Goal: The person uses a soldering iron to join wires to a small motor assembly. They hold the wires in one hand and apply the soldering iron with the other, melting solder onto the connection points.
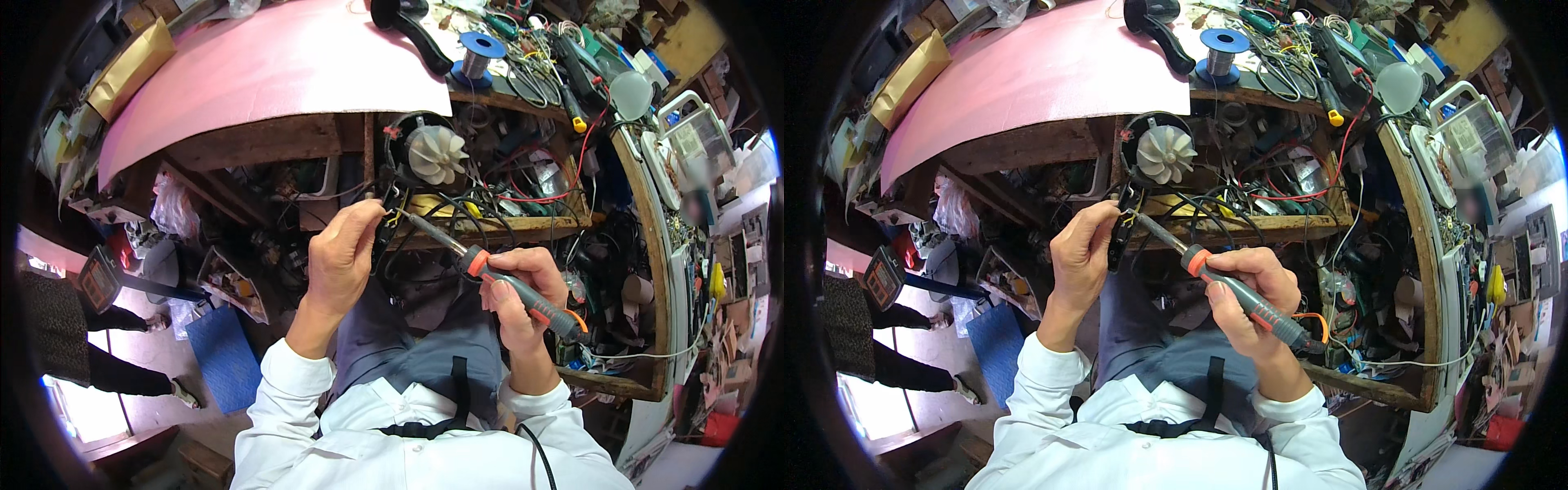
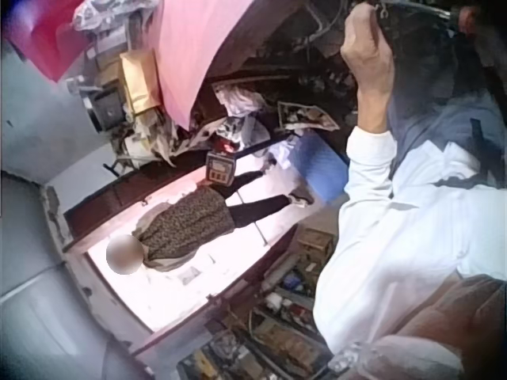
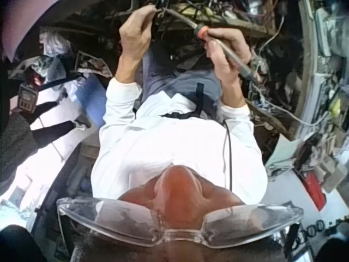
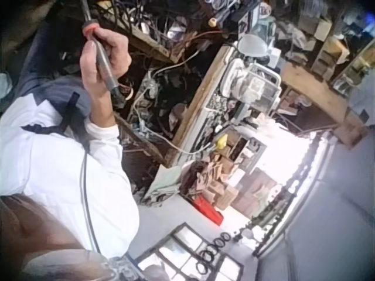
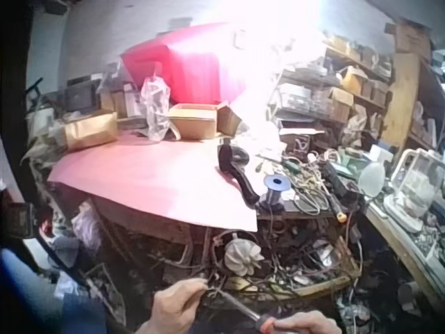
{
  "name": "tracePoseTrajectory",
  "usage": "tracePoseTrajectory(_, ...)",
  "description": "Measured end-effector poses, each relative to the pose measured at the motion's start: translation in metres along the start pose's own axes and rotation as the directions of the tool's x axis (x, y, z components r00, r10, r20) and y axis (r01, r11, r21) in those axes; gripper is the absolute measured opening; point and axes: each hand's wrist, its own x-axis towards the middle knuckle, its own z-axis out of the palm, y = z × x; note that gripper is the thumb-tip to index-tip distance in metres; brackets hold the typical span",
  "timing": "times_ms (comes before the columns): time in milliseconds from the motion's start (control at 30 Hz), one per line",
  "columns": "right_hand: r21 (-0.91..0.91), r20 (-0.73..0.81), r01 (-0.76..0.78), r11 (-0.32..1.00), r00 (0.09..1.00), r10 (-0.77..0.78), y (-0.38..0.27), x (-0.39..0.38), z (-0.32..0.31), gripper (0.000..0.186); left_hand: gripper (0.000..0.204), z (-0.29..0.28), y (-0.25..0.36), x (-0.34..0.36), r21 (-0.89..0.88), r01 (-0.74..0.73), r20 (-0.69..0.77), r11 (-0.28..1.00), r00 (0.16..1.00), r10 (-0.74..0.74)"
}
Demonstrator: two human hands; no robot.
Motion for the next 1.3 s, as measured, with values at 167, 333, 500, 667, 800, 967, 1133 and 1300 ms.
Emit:
tracePoseTrajectory(167, -0.126, 0.018, 0.038, 0.991, 0.999, -0.036, 0.009, -0.003, -0.001, 0.024, 0.027, -0.001, 0.001, 0.001, 0.029, -0.012, 0.008, 1.0, 1.0, 0.012)
tracePoseTrajectory(333, -0.141, 0.0, 0.078, 0.987, 0.997, -0.079, 0.013, -0.005, 0.002, 0.024, 0.029, -0.002, 0.001, 0.003, 0.034, -0.045, -0.002, 0.998, 0.999, 0.045)
tracePoseTrajectory(500, -0.102, -0.005, 0.05, 0.994, 0.999, -0.05, 0.013, -0.005, 0.006, 0.024, 0.029, -0.002, -0.002, 0.003, 0.058, -0.045, -0.022, 0.997, 0.999, 0.046)
tracePoseTrajectory(667, -0.122, 0.039, 0.032, 0.992, 0.999, -0.027, 0.014, -0.005, 0.003, 0.023, 0.031, -0.002, -0.002, 0.004, 0.06, -0.047, -0.012, 0.997, 0.999, 0.048)
tracePoseTrajectory(800, -0.163, 0.1, 0.046, 0.986, 0.995, -0.03, 0.012, -0.004, 0.002, 0.022, 0.032, -0.004, 0.001, 0.005, 0.089, -0.036, 0.005, 0.995, 0.999, 0.036)
tracePoseTrajectory(967, -0.12, 0.012, 0.048, 0.992, 0.999, -0.046, 0.016, -0.003, 0.008, 0.024, 0.033, -0.006, 0.003, 0.008, 0.119, -0.021, 0.034, 0.993, 0.999, 0.017)
tracePoseTrajectory(1133, -0.074, -0.025, 0.019, 0.997, 0.999, -0.021, 0.015, -0.006, 0.01, 0.025, 0.033, -0.006, 0.001, 0.008, 0.113, -0.025, 0.027, 0.993, 0.999, 0.022)
tracePoseTrajectory(1300, -0.091, -0.001, 0.011, 0.996, 1.0, -0.011, 0.016, -0.007, 0.007, 0.026, 0.033, -0.006, -0.002, 0.008, 0.127, -0.015, 0.037, 0.992, 0.999, 0.011)
